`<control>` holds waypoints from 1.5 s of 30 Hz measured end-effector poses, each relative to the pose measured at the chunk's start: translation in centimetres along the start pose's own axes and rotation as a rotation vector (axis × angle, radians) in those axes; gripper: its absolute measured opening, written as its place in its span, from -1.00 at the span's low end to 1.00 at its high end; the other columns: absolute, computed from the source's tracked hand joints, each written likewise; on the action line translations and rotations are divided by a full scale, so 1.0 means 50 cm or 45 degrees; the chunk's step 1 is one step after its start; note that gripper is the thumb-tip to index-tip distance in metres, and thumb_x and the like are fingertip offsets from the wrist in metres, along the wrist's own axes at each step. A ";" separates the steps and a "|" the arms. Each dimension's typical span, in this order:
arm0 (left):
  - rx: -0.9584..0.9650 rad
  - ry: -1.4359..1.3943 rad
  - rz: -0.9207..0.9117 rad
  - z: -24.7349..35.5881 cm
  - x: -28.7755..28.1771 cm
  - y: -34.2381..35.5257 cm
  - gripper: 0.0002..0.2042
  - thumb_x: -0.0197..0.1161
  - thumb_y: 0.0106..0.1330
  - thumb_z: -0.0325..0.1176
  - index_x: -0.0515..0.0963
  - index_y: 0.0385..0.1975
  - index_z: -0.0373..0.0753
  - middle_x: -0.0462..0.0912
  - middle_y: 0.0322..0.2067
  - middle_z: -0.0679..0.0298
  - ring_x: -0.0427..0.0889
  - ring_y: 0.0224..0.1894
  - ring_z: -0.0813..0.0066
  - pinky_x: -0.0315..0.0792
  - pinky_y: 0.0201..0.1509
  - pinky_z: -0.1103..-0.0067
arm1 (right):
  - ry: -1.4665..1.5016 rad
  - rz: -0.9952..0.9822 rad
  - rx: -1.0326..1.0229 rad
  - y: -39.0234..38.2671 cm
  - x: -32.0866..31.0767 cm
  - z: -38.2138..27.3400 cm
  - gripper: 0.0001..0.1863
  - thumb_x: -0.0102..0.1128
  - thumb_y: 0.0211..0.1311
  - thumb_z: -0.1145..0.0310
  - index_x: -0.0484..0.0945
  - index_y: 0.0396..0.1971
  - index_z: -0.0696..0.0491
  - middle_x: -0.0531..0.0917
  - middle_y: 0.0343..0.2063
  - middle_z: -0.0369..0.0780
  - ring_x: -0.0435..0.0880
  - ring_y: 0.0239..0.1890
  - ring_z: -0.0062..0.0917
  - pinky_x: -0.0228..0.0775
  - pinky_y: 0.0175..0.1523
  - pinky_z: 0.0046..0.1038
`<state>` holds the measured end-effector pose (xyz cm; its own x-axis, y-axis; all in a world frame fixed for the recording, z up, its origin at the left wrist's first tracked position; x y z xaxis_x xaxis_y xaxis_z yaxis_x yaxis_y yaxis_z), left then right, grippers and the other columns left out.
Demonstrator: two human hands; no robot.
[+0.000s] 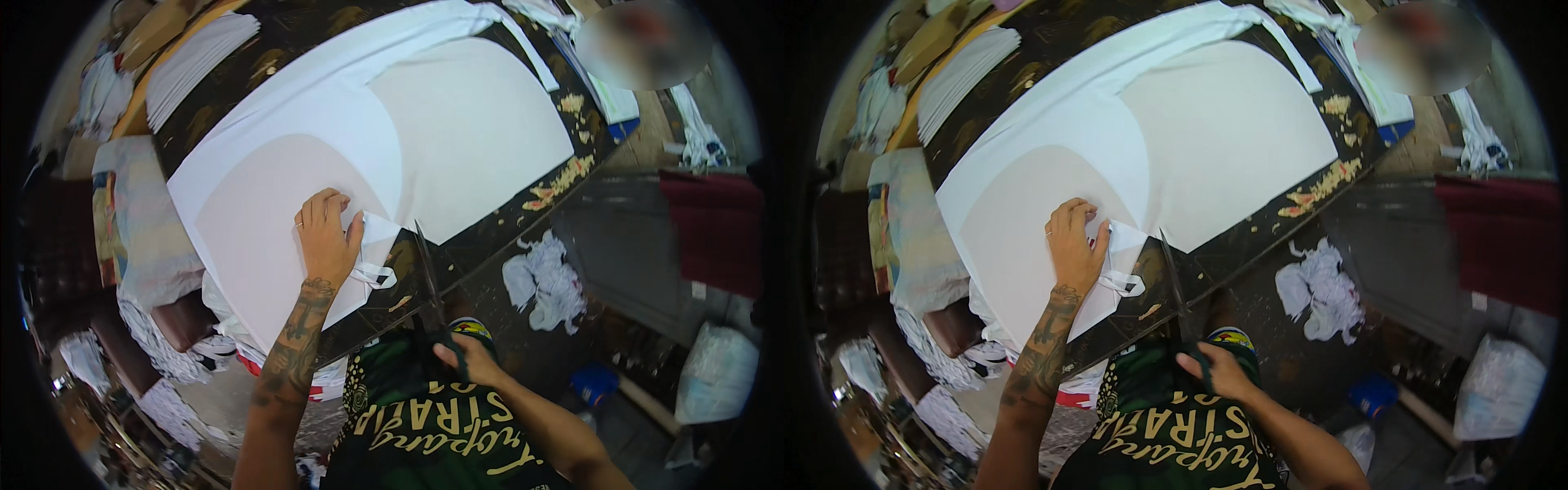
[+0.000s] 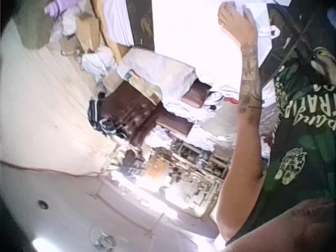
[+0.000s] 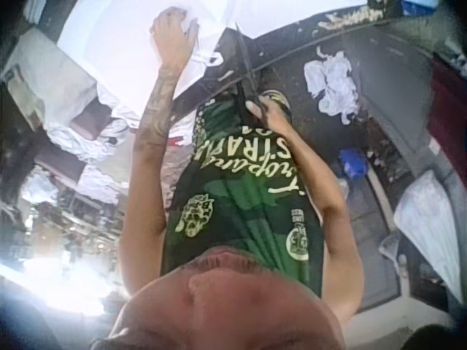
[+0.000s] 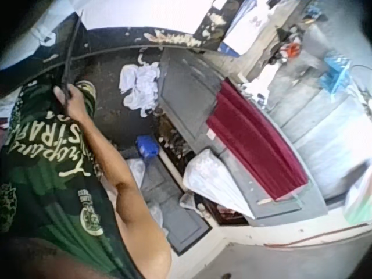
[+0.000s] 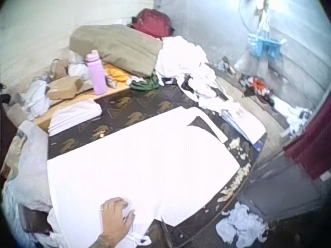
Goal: The person uses shears to cut a large white sheet of fabric on a work table, then unfolds a red and white patterned fabric and cuts along its edges. The person repeats cutting and folding actions on the white fabric, handling both fabrics one at a time.
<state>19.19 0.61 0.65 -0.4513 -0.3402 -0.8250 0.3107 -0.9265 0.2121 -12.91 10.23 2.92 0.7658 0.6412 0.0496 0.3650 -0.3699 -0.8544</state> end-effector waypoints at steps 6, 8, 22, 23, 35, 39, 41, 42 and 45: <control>0.094 0.086 -0.100 -0.009 0.025 -0.003 -0.53 0.44 0.33 -0.18 0.52 0.14 -0.28 0.51 0.25 0.10 0.38 0.36 0.05 0.12 0.45 0.11 | 0.208 0.214 -0.118 0.085 0.161 -0.065 -0.45 0.37 0.53 -0.15 0.60 -0.24 0.13 0.51 -0.44 -0.33 0.42 -0.32 -0.61 0.37 -0.16 -0.42; 0.094 0.086 -0.107 -0.013 0.028 -0.005 -0.50 0.45 0.30 -0.18 0.52 0.15 -0.28 0.51 0.25 0.10 0.37 0.36 0.04 0.12 0.46 0.11 | 0.227 0.258 -0.092 0.100 0.175 -0.077 -0.44 0.38 0.52 -0.16 0.60 -0.27 0.13 0.49 -0.47 -0.35 0.40 -0.35 -0.61 0.34 -0.19 -0.42; 0.035 0.076 -0.143 -0.013 0.029 0.000 -0.45 0.47 0.23 -0.16 0.50 0.16 -0.27 0.49 0.25 0.10 0.35 0.39 0.05 0.10 0.47 0.10 | 0.291 0.239 0.036 0.110 0.118 -0.080 -0.40 0.56 0.35 -0.17 0.55 -0.59 0.03 0.44 -0.65 -0.50 0.33 -0.55 -0.78 0.18 -0.42 -0.55; 0.035 0.076 -0.150 -0.013 0.029 0.000 -0.46 0.47 0.23 -0.17 0.50 0.16 -0.27 0.49 0.25 0.08 0.35 0.38 0.03 0.10 0.47 0.10 | 0.272 0.257 0.021 0.115 0.106 -0.084 -0.39 0.57 0.34 -0.18 0.53 -0.60 0.02 0.43 -0.65 -0.50 0.33 -0.55 -0.78 0.18 -0.42 -0.54; 0.021 0.065 -0.159 -0.010 0.025 0.008 -0.42 0.49 0.19 -0.18 0.48 0.17 -0.27 0.49 0.24 0.05 0.38 0.37 -0.02 0.12 0.45 0.06 | -0.089 0.194 0.128 0.150 -0.022 -0.172 -0.26 0.60 0.20 -0.32 0.46 -0.68 0.03 0.45 -0.69 -0.39 0.42 -0.57 -0.64 0.26 -0.43 -0.43; -0.038 0.069 -0.213 -0.015 0.027 0.006 -0.42 0.49 0.18 -0.18 0.49 0.17 -0.27 0.49 0.23 0.06 0.38 0.37 -0.02 0.12 0.45 0.07 | -0.145 0.141 0.124 0.186 -0.063 -0.231 -0.25 0.58 0.19 -0.35 0.47 -0.67 0.05 0.48 -0.66 -0.37 0.43 -0.53 -0.62 0.31 -0.37 -0.44; -0.071 0.065 -0.228 -0.016 0.027 0.003 -0.42 0.49 0.17 -0.18 0.49 0.17 -0.27 0.49 0.23 0.06 0.38 0.37 -0.02 0.12 0.45 0.07 | -0.221 0.147 0.100 0.196 -0.088 -0.261 -0.32 0.58 0.24 -0.30 0.55 -0.56 0.06 0.54 -0.63 -0.36 0.53 -0.54 -0.65 0.37 -0.39 -0.51; -0.065 0.074 -0.233 -0.014 0.026 0.003 -0.42 0.49 0.17 -0.17 0.49 0.16 -0.26 0.49 0.23 0.06 0.39 0.36 -0.02 0.12 0.44 0.07 | -0.293 0.125 0.207 0.196 -0.096 -0.264 -0.35 0.57 0.27 -0.28 0.59 -0.50 0.06 0.57 -0.61 -0.35 0.58 -0.54 -0.67 0.41 -0.39 -0.54; -0.057 0.081 -0.226 -0.012 0.024 0.005 -0.43 0.48 0.17 -0.14 0.51 0.14 -0.26 0.50 0.21 0.09 0.40 0.33 0.00 0.14 0.41 0.08 | -0.361 0.072 0.127 0.223 -0.126 -0.307 -0.35 0.55 0.28 -0.30 0.67 -0.40 0.10 0.57 -0.61 -0.35 0.59 -0.54 -0.66 0.42 -0.38 -0.53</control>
Point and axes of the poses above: each hand's wrist, its own y-axis towards the middle knuckle, its own x-axis out of the palm, z = x × y, the point moved 5 cm from there along y, towards the middle knuckle
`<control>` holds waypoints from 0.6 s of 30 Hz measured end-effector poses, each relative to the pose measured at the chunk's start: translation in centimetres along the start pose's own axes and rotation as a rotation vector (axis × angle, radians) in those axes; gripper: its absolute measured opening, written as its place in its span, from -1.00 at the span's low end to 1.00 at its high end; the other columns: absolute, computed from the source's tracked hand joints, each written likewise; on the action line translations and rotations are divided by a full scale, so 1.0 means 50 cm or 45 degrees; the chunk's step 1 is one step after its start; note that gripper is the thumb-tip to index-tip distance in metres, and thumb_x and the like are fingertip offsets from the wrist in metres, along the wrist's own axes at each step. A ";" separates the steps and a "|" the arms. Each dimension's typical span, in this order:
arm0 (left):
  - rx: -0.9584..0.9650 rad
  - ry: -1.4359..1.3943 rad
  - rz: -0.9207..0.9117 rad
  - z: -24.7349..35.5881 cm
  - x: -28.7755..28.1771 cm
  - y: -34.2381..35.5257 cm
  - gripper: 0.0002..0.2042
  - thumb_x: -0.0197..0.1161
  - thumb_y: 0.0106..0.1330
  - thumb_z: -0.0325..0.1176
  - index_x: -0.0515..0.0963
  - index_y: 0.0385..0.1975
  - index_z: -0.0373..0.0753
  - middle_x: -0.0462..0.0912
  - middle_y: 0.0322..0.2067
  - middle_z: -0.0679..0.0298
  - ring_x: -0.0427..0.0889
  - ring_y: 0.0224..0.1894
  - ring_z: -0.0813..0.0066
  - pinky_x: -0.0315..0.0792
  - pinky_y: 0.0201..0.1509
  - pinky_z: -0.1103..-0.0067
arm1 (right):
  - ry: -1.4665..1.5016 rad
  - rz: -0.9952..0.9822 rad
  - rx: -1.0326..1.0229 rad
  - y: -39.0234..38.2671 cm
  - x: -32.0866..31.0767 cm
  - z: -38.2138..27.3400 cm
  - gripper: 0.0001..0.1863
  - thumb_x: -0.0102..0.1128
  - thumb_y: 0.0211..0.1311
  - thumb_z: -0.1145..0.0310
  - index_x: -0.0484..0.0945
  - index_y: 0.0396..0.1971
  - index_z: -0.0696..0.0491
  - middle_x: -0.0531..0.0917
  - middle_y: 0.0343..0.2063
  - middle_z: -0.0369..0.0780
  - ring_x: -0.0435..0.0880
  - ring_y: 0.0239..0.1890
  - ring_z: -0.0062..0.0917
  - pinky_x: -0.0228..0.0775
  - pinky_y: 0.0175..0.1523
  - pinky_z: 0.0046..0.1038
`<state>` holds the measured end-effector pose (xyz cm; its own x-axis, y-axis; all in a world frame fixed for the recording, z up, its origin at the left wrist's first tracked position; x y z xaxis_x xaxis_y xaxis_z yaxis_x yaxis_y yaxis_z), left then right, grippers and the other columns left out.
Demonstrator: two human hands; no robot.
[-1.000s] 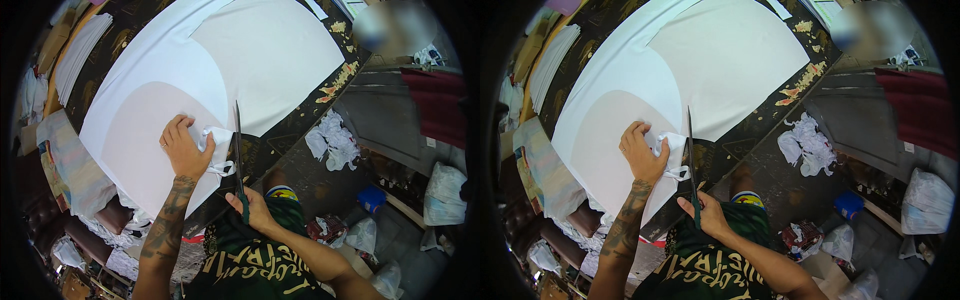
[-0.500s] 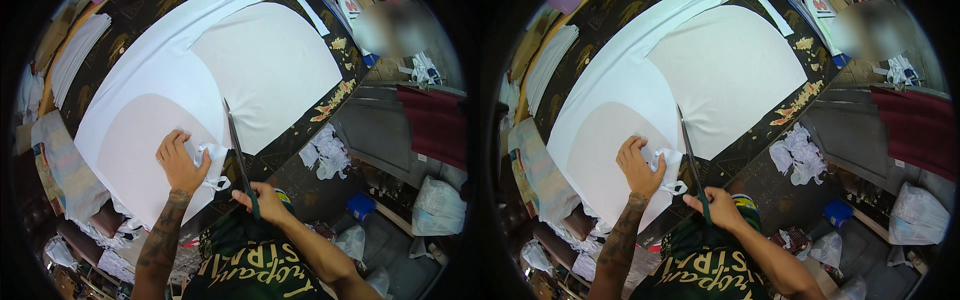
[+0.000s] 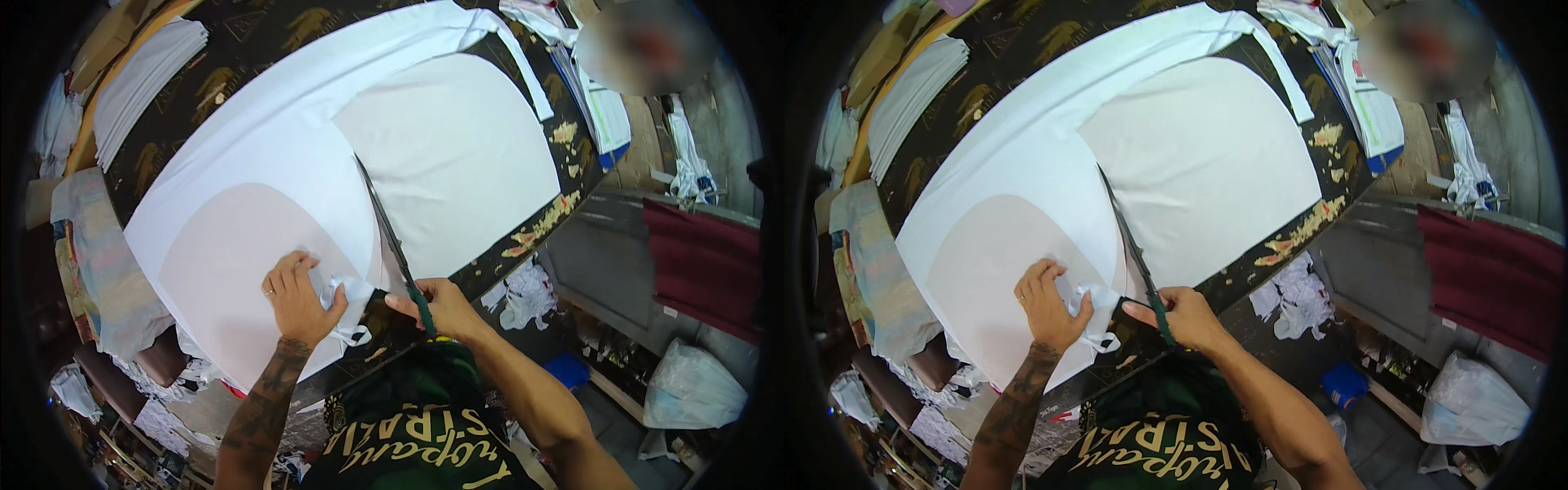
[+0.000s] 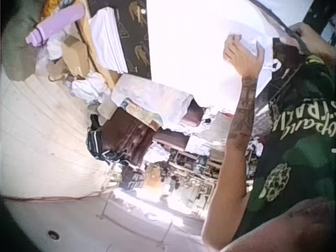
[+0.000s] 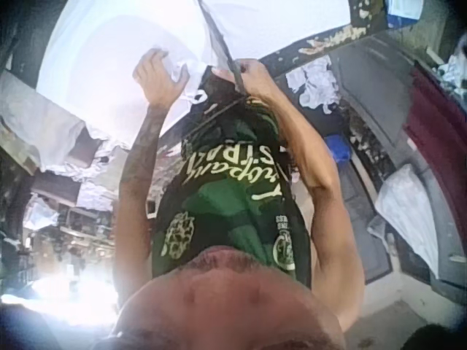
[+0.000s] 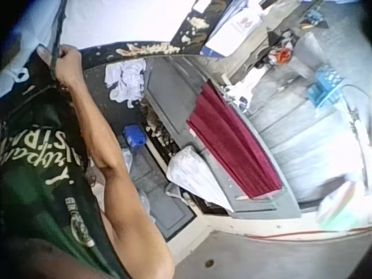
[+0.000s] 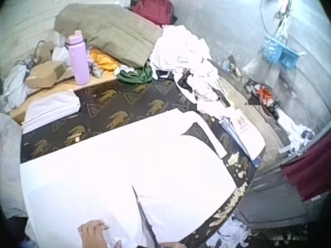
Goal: The person uses shears to cut a large white sheet of fabric on a work table, then unfolds a red and white patterned fabric and cuts along its edges. The person repeats cutting and folding actions on the white fabric, handling both fabrics one at a time.
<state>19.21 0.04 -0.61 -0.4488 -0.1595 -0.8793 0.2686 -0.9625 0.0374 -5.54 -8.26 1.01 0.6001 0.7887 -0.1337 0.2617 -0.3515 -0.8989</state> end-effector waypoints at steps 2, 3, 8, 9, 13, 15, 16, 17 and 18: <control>-0.023 0.013 -0.001 -0.002 -0.002 0.002 -0.44 0.48 0.15 -0.12 0.52 0.11 -0.24 0.51 0.19 0.13 0.43 0.29 0.04 0.17 0.37 0.08 | 0.003 -0.049 0.017 0.013 -0.026 -0.017 -0.33 0.54 0.27 -0.31 0.72 -0.32 0.14 0.58 -0.60 -0.35 0.60 -0.53 -0.65 0.42 -0.39 -0.52; 0.015 0.020 0.046 0.000 -0.005 0.003 -0.44 0.48 0.15 -0.11 0.52 0.11 -0.24 0.51 0.18 0.13 0.43 0.29 0.04 0.17 0.37 0.08 | -0.014 -0.045 -0.042 0.023 -0.036 -0.032 -0.33 0.56 0.26 -0.30 0.72 -0.34 0.13 0.57 -0.62 -0.35 0.59 -0.55 -0.65 0.41 -0.41 -0.52; -0.020 0.002 -0.003 -0.005 0.000 0.001 -0.44 0.45 0.18 -0.10 0.51 0.13 -0.24 0.51 0.17 0.14 0.43 0.30 0.07 0.17 0.35 0.08 | -0.160 0.024 -0.093 0.061 -0.086 -0.102 -0.30 0.56 0.21 -0.34 0.70 -0.45 0.12 0.56 -0.65 -0.35 0.60 -0.57 -0.65 0.43 -0.41 -0.52; 0.002 0.013 0.027 -0.002 -0.004 0.000 -0.44 0.45 0.18 -0.10 0.51 0.13 -0.23 0.51 0.17 0.14 0.43 0.31 0.08 0.17 0.35 0.08 | -0.204 0.047 -0.013 0.066 -0.092 -0.108 -0.28 0.55 0.21 -0.37 0.69 -0.46 0.13 0.56 -0.64 -0.34 0.61 -0.56 -0.64 0.44 -0.40 -0.51; 0.018 0.018 0.030 0.003 -0.011 0.010 -0.45 0.44 0.20 -0.09 0.51 0.14 -0.23 0.51 0.17 0.14 0.43 0.31 0.10 0.18 0.35 0.09 | -0.117 0.022 -0.241 0.089 -0.111 -0.160 -0.27 0.57 0.17 -0.39 0.68 -0.49 0.11 0.57 -0.65 -0.33 0.60 -0.60 -0.64 0.39 -0.46 -0.53; 0.023 0.010 0.030 0.003 -0.017 0.016 -0.44 0.44 0.22 -0.08 0.50 0.15 -0.23 0.51 0.17 0.13 0.43 0.31 0.09 0.18 0.37 0.08 | -0.169 0.045 -0.178 0.101 -0.119 -0.169 -0.28 0.56 0.18 -0.39 0.66 -0.52 0.09 0.57 -0.66 -0.32 0.61 -0.61 -0.63 0.42 -0.45 -0.52; 0.025 -0.006 0.037 0.002 -0.021 0.015 -0.44 0.44 0.22 -0.07 0.50 0.15 -0.23 0.51 0.18 0.12 0.42 0.32 0.08 0.18 0.38 0.07 | -0.182 0.045 -0.172 0.108 -0.119 -0.177 -0.28 0.55 0.18 -0.39 0.64 -0.53 0.08 0.58 -0.65 -0.32 0.61 -0.61 -0.62 0.42 -0.44 -0.52; 0.090 -0.014 0.074 0.006 -0.025 0.011 -0.43 0.44 0.22 -0.06 0.50 0.15 -0.23 0.51 0.18 0.11 0.42 0.32 0.07 0.18 0.39 0.06 | -0.212 0.051 -0.121 0.110 -0.120 -0.181 -0.28 0.54 0.18 -0.40 0.63 -0.54 0.07 0.58 -0.65 -0.32 0.61 -0.60 -0.62 0.42 -0.43 -0.53; -0.017 -0.089 -0.046 -0.005 -0.019 0.001 -0.35 0.46 0.21 0.00 0.48 0.23 -0.23 0.48 0.26 0.08 0.38 0.39 0.03 0.13 0.45 0.01 | -0.256 0.080 -0.090 0.116 -0.120 -0.190 -0.28 0.56 0.16 -0.41 0.60 -0.57 0.04 0.58 -0.67 -0.32 0.61 -0.63 -0.61 0.42 -0.45 -0.54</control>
Point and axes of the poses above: each hand's wrist, its own y-axis towards the middle knuckle, its own x-axis out of the palm, z = x × y, the point moved 5 cm from there along y, towards the middle knuckle
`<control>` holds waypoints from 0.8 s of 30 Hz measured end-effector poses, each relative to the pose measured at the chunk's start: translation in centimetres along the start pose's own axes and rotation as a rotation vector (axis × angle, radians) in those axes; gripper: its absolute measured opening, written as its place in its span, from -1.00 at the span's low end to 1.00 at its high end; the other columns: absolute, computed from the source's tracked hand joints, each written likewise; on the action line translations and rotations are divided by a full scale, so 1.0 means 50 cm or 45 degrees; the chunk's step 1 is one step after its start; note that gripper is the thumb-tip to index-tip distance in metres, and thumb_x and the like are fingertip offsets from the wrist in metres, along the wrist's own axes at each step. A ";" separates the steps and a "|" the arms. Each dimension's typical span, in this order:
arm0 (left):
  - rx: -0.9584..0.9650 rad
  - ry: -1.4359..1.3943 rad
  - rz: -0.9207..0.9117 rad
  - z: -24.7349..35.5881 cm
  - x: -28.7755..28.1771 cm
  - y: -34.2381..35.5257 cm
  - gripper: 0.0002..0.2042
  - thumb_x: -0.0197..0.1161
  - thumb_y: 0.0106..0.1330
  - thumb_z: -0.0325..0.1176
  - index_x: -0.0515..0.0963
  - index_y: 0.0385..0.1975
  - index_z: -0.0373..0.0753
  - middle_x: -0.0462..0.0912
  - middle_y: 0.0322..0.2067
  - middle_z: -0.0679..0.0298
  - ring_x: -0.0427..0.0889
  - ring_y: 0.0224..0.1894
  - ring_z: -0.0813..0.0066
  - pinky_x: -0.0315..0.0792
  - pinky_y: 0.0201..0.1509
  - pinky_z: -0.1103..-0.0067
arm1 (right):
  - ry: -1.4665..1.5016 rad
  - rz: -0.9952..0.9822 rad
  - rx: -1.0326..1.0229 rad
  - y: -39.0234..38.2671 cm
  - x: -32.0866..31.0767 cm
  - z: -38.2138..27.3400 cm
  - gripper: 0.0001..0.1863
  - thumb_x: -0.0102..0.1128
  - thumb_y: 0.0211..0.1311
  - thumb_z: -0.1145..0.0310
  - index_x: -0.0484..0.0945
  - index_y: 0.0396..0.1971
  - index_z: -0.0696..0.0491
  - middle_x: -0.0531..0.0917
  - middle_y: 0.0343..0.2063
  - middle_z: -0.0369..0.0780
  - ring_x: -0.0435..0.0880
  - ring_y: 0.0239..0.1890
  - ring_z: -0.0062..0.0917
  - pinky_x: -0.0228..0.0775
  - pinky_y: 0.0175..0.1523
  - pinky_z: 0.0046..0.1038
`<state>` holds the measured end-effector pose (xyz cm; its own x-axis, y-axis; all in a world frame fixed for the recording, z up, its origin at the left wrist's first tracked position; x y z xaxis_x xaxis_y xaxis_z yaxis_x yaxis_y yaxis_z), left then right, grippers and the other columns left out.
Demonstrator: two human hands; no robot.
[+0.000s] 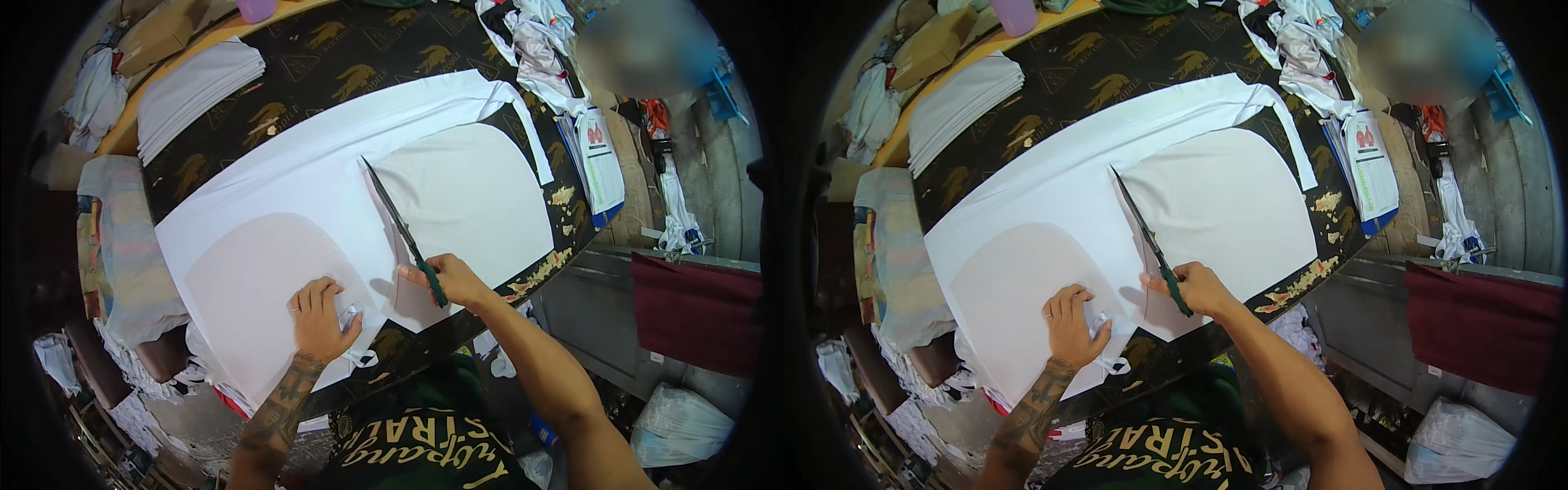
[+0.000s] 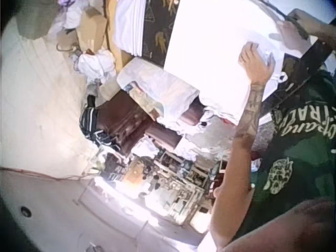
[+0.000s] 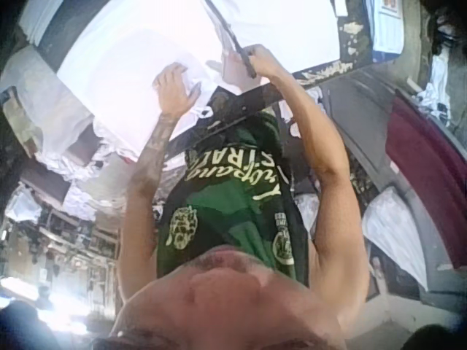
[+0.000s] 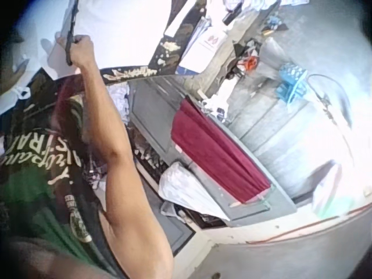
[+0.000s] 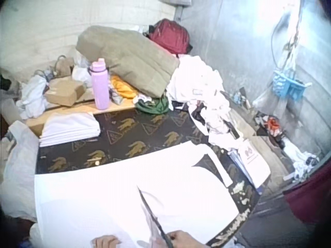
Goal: The person uses shears to cut a large white sheet of fabric on a work table, then unfolds a red and white patterned fabric and cuts along its edges. The person repeats cutting and folding actions on the white fabric, handling both fabrics one at a time.
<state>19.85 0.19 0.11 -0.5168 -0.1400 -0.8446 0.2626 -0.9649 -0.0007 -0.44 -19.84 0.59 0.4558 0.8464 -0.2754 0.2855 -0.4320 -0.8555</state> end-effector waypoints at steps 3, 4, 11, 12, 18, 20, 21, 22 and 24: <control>-0.252 0.132 -0.025 -0.045 -0.003 -0.037 -0.09 0.49 0.20 0.18 0.36 0.48 -0.22 0.31 0.49 0.01 0.22 0.58 -0.11 -0.01 0.59 -0.16 | 0.063 -0.046 -0.110 0.006 -0.009 -0.039 -0.30 0.54 0.21 -0.37 0.59 -0.58 0.03 0.55 -0.69 -0.33 0.59 -0.66 -0.60 0.39 -0.49 -0.54; -0.450 0.381 0.094 -0.074 -0.019 -0.052 -0.01 0.49 0.21 0.24 0.29 0.56 -0.19 0.21 0.57 -0.01 0.13 0.63 -0.16 -0.06 0.61 -0.22 | 0.119 -0.069 -0.168 -0.001 -0.019 -0.045 -0.32 0.53 0.25 -0.33 0.58 -0.58 0.03 0.54 -0.70 -0.34 0.58 -0.66 -0.61 0.38 -0.50 -0.54; -1.149 0.453 0.554 -0.318 -0.096 0.196 -0.25 0.20 0.58 0.18 0.36 0.57 -0.23 0.33 0.54 -0.26 0.29 0.61 -0.20 0.28 0.52 -0.19 | 0.083 0.314 -0.536 -0.111 -0.280 0.112 -0.42 0.62 0.29 -0.09 0.60 -0.57 0.12 0.45 -0.70 -0.39 0.49 -0.63 -0.64 0.33 -0.46 -0.40; -1.046 0.171 0.814 -0.318 -0.094 0.287 -0.36 0.16 0.63 0.06 0.43 0.49 -0.32 0.48 0.42 -0.23 0.47 0.47 -0.12 0.40 0.43 -0.03 | 0.019 0.504 -0.486 -0.116 -0.343 0.148 -0.42 0.63 0.30 -0.06 0.58 -0.57 0.14 0.45 -0.71 -0.39 0.48 -0.63 -0.64 0.32 -0.46 -0.39; -0.357 -1.614 1.041 0.043 0.057 0.778 -0.61 0.00 0.71 -0.31 0.50 0.31 -0.45 0.70 0.18 -0.04 0.69 0.14 0.20 0.55 0.24 0.35 | -0.359 1.131 -0.518 -0.152 -0.754 0.312 -0.51 0.58 0.28 0.11 0.59 -0.21 0.25 0.72 -0.37 0.05 0.73 -0.24 0.03 0.51 -0.09 -0.08; -0.361 -1.497 0.882 0.216 0.108 0.846 -0.63 0.03 0.69 -0.26 0.56 0.27 -0.36 0.71 0.19 0.01 0.71 0.17 0.22 0.56 0.26 0.36 | -0.409 1.140 -0.493 -0.136 -0.840 0.361 -0.58 0.49 0.36 0.16 0.60 -0.11 0.23 0.75 -0.24 0.08 0.75 -0.09 0.05 0.52 0.05 -0.05; -0.269 -1.456 0.783 0.292 0.132 0.865 -0.63 0.06 0.68 -0.18 0.61 0.23 -0.29 0.75 0.15 0.07 0.74 0.15 0.24 0.59 0.23 0.35 | -0.427 1.198 -0.487 -0.122 -0.870 0.379 -0.59 0.48 0.36 0.17 0.60 -0.09 0.22 0.75 -0.20 0.09 0.75 -0.03 0.06 0.52 0.09 -0.04; -0.454 -0.954 0.414 0.349 0.174 0.885 -0.45 0.08 0.62 0.05 0.49 0.39 -0.24 0.56 0.33 -0.05 0.51 0.38 0.05 0.31 0.44 0.12 | -0.487 1.181 -0.482 -0.102 -0.888 0.391 -0.58 0.48 0.35 0.18 0.59 -0.07 0.22 0.75 -0.13 0.09 0.74 0.01 0.05 0.52 0.12 -0.03; -0.604 -0.226 0.040 0.423 0.253 0.891 -0.06 0.11 0.42 0.45 0.24 0.63 -0.10 0.23 0.59 -0.21 0.11 0.66 -0.24 -0.16 0.63 -0.25 | -0.563 1.166 -0.366 -0.078 -0.920 0.419 -0.57 0.46 0.34 0.19 0.59 -0.01 0.19 0.73 -0.01 0.05 0.72 0.09 0.02 0.54 0.17 -0.02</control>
Point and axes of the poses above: each hand's wrist, its own y-axis towards the middle knuckle, its own x-axis out of the palm, z = x × y, the point moved 5 cm from there along y, towards the middle knuckle
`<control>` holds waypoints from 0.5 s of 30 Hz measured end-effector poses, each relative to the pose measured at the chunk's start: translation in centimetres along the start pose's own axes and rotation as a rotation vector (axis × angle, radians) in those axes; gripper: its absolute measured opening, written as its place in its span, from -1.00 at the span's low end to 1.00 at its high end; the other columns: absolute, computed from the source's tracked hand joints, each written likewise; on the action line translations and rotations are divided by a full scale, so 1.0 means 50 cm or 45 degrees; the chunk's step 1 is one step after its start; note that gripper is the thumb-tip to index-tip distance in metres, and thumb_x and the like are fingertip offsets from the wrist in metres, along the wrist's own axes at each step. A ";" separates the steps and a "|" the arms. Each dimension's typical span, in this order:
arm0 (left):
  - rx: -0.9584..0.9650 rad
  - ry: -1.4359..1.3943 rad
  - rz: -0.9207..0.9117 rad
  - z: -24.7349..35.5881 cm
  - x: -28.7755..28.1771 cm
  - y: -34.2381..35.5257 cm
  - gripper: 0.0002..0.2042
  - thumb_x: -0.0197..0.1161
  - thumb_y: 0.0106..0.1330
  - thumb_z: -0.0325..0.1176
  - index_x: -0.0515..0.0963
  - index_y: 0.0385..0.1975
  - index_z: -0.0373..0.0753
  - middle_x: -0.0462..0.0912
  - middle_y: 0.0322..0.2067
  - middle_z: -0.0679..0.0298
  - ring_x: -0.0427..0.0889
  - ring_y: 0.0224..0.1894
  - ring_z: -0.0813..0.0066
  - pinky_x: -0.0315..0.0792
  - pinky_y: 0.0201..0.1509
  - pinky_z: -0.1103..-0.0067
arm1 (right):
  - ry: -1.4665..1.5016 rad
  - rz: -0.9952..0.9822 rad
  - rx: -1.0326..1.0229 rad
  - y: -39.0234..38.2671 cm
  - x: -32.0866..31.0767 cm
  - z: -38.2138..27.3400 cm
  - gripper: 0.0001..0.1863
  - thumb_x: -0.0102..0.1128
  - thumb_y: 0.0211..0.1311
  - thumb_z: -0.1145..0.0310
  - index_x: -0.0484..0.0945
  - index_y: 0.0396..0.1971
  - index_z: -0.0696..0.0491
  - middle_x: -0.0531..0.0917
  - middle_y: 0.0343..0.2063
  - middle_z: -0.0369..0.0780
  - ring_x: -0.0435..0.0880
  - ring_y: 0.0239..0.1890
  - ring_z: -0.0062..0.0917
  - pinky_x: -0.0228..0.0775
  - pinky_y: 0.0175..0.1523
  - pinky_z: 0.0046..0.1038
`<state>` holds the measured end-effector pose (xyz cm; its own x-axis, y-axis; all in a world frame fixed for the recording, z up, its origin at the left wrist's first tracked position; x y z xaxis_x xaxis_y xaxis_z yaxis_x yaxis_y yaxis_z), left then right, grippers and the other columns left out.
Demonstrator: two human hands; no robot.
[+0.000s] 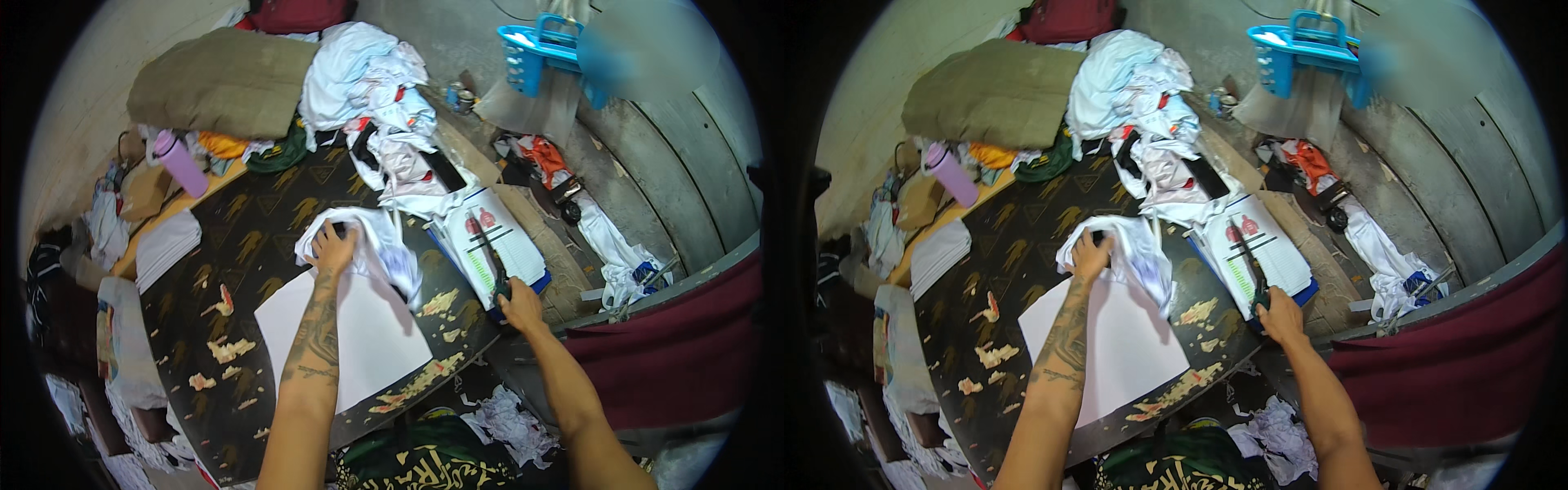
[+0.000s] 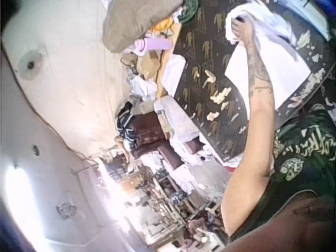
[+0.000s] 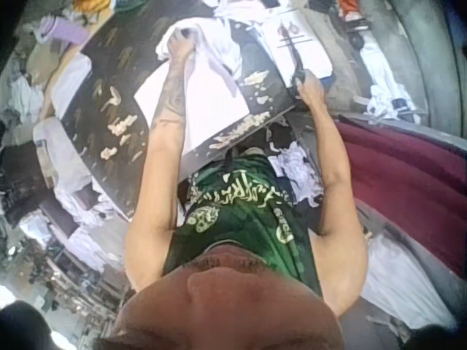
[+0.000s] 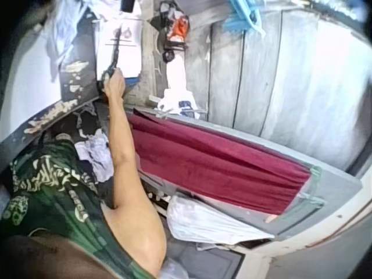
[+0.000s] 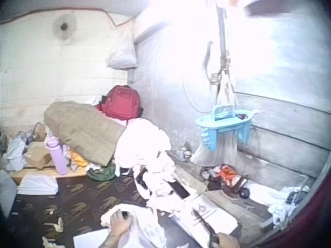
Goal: The person uses shears to cut a large white sheet of fabric on a work table, then unfolds a red and white patterned fabric and cuts along its edges. The person repeats cutting and folding actions on the white fabric, handling both fabrics one at a time.
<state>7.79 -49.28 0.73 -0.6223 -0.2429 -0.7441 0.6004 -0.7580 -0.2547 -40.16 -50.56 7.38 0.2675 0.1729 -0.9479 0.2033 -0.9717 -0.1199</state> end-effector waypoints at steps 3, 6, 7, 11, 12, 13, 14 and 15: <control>0.272 0.595 -0.286 0.064 0.138 -0.051 0.31 0.13 0.11 0.75 -0.14 0.77 0.09 -0.25 0.72 -0.20 -0.35 0.74 -0.35 -0.61 0.54 -0.47 | 0.115 0.006 0.016 0.004 0.011 0.019 -0.54 0.50 0.31 0.28 0.56 0.08 0.17 0.66 0.06 0.03 0.69 0.11 0.04 0.55 0.19 -0.03; 0.211 0.027 -0.030 0.136 0.146 -0.108 -0.25 0.29 0.38 0.33 0.51 0.42 -0.05 0.54 0.31 -0.25 0.40 0.51 -0.16 0.16 0.56 -0.12 | 0.278 0.158 -0.171 -0.018 0.012 -0.013 -0.16 0.65 0.13 0.31 0.40 0.39 0.06 0.51 0.29 0.02 0.51 0.34 0.07 0.44 0.37 -0.02; 0.031 -0.289 -0.042 0.150 0.131 -0.129 -0.39 0.33 0.43 0.21 0.64 0.30 -0.09 0.69 0.18 -0.22 0.55 0.43 -0.10 0.33 0.52 -0.02 | 0.344 0.249 -0.344 -0.024 0.010 -0.037 -0.04 0.69 0.08 0.30 0.33 0.48 0.03 0.48 0.36 0.02 0.46 0.41 0.07 0.40 0.43 -0.03; 1.188 -0.463 -0.477 0.273 0.134 -0.389 -0.55 0.51 0.40 -0.15 0.70 0.21 -0.22 0.70 0.20 0.00 0.54 0.33 -0.01 0.39 0.46 0.21 | 0.887 0.114 -0.665 0.050 0.029 -0.148 0.36 0.75 -0.16 0.34 0.06 0.68 0.08 0.48 0.45 0.09 0.45 0.51 -0.02 0.29 0.58 -0.15; 1.075 -0.535 -0.411 0.229 0.119 -0.436 -0.39 0.50 0.42 -0.11 0.56 0.42 -0.19 0.56 0.39 0.02 0.43 0.43 0.02 0.26 0.56 0.23 | 0.827 -0.164 -0.422 0.103 0.038 -0.154 0.27 0.71 -0.19 0.39 0.19 0.63 0.16 0.53 0.41 0.10 0.52 0.46 -0.09 0.30 0.57 -0.17; 1.038 -0.504 -0.146 0.172 0.091 -0.464 -0.31 0.45 0.48 -0.12 0.41 0.55 -0.20 0.46 0.49 0.02 0.34 0.51 0.02 0.19 0.60 0.24 | 0.956 -0.095 -0.458 0.156 0.003 -0.168 -0.05 0.61 -0.08 0.43 0.40 0.41 0.19 0.65 0.23 0.07 0.64 0.29 -0.13 0.42 0.43 -0.20; 0.710 -0.408 0.035 0.084 0.076 -0.484 -0.26 0.41 0.49 -0.02 0.35 0.59 -0.20 0.39 0.54 0.01 0.26 0.56 -0.02 0.14 0.63 0.16 | 1.059 0.084 -0.573 0.209 -0.049 -0.185 -0.37 0.50 0.03 0.47 0.62 0.20 0.22 0.77 0.04 0.04 0.77 0.11 -0.17 0.53 0.30 -0.24; 0.475 -0.186 0.315 -0.002 0.052 -0.502 -0.21 0.37 0.50 0.07 0.30 0.62 -0.19 0.33 0.58 -0.01 0.18 0.62 -0.06 0.08 0.66 0.08 | 0.666 0.398 -0.559 0.264 -0.105 -0.193 0.08 0.66 -0.15 0.50 0.39 0.52 0.17 0.59 0.34 0.14 0.63 0.37 -0.03 0.48 0.43 -0.21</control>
<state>-8.85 -30.80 5.14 -0.5635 -0.5057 -0.6533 0.5343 -0.8262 0.1786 -29.81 -62.77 13.63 0.7652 0.0595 -0.6411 0.3719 -0.8536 0.3647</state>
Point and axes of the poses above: each hand's wrist, its own y-axis towards the middle knuckle, its own x-axis out of the palm, z = x × y, the point moved 5 cm from there along y, towards the middle knuckle
